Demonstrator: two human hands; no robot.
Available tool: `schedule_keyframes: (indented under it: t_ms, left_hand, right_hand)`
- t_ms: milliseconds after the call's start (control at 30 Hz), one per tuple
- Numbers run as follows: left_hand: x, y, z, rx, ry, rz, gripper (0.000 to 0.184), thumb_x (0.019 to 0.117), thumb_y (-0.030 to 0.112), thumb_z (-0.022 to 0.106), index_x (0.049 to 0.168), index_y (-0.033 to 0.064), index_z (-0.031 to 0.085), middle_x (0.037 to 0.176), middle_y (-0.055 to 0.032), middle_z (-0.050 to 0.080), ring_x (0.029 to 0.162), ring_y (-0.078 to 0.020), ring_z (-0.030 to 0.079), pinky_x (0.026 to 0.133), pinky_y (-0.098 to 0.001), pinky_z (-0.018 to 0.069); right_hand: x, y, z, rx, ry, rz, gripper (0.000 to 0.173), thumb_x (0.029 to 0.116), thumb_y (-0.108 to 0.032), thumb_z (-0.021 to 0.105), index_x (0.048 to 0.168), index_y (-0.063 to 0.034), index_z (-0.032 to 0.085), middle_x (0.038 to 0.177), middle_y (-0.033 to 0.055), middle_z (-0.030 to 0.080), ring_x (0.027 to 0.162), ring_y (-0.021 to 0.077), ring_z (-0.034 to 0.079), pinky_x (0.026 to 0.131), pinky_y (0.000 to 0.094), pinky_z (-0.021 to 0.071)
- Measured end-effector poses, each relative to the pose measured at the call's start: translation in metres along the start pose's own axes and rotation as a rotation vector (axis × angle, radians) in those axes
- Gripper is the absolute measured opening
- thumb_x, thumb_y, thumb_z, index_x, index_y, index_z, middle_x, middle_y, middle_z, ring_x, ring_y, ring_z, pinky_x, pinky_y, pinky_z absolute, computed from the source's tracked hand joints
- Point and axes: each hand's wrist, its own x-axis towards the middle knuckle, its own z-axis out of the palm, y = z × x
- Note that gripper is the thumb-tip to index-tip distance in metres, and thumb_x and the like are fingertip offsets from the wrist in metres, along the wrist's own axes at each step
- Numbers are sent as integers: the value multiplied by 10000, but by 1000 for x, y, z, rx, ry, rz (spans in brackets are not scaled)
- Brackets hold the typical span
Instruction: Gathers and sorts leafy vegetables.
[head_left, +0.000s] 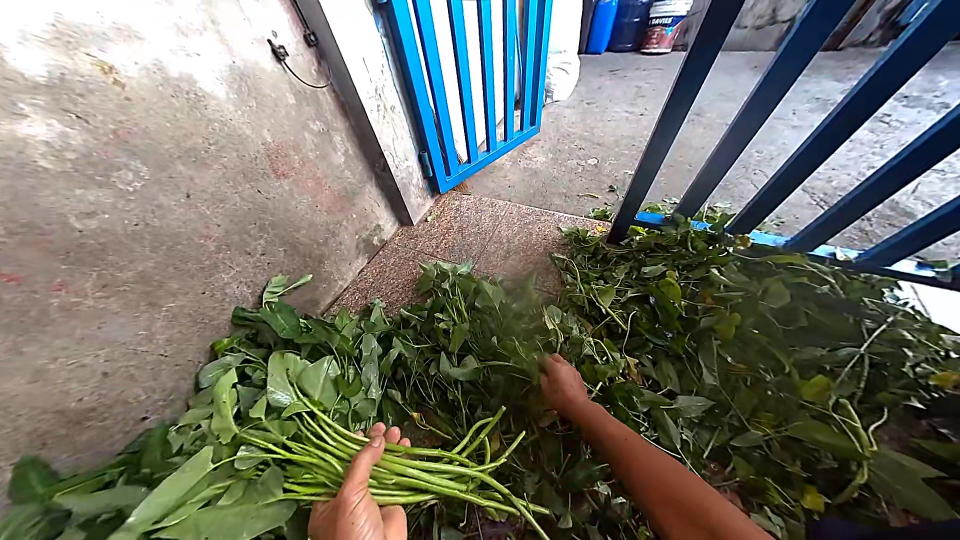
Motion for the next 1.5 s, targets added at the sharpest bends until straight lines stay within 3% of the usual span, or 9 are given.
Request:
schedule_keyframes:
  t_ms: [167,233,333,400,500,633,800,1000,1500]
  left_hand:
    - [-1,3,1,1,20,-11,181,947,-106,586,1117,-51,563,844,-158,722,687,-257,740,625,-388,650]
    - [0,2,1,6,19,7,192,937,-115,596,1118,-57,565,840,-163,723,680,-268,741,627,-400,654]
    - [-1,2,-1,16,19,28,199,935,-128,589,1121,-63,565,831,-155,721,670,-256,739,620,-392,655]
    - [-3,2,-2,12,12,35,192,937,-123,596,1116,-63,560,819,-158,720,668,-262,739,619,-396,656]
    - [-5,0,-1,7,-12,38,177,928,-121,610,1093,-74,565,817,-173,723,667,-274,739,615,-399,653]
    - [-9,-2,-2,19,-51,43,194,927,-127,608,1107,-72,562,823,-165,725,670,-262,738,620,-402,655]
    - [-16,-6,-2,91,-164,21,250,889,-149,647,1122,-92,575,816,-181,723,656,-280,735,611,-417,656]
    - [-37,-40,8,191,-393,-6,300,813,-183,691,1093,-132,596,819,-218,715,670,-294,724,630,-408,647]
    - [-39,-46,9,254,-518,-44,404,739,-191,748,1114,-144,606,960,-249,738,865,-320,752,792,-429,650]
  right_hand:
    - [-3,2,4,-84,-122,1,288,988,-284,605,1165,-125,767,1424,201,542,1371,389,462,1087,557,443]
    - [-14,-8,-13,250,-82,-79,279,995,-276,633,1123,-69,771,1314,202,615,1259,344,563,1063,518,470]
    - [-45,-28,-53,883,-118,-98,185,1009,-190,661,1044,-20,724,975,114,704,886,194,670,814,374,563]
    - [-57,-29,-75,1087,-243,-64,190,1052,-176,585,1075,-14,683,934,122,721,813,203,700,733,355,584]
    - [-76,-25,-98,1191,-402,-79,194,1086,-163,492,1125,-30,628,1063,137,724,864,221,720,778,360,604]
    - [-96,-20,-103,1327,-512,-159,194,1092,-147,445,1100,-42,608,940,128,718,831,211,715,801,356,603]
    - [-113,-19,-92,1339,-493,-227,89,1024,-97,570,1100,-62,597,916,101,706,816,186,697,797,349,594]
    - [-150,-54,-59,1073,-306,-468,324,1012,-110,584,1322,-20,561,942,99,706,820,196,699,750,366,601]
    - [-171,-54,-47,928,-442,-615,226,1019,-141,581,1221,-43,599,886,66,672,766,163,674,673,341,580]
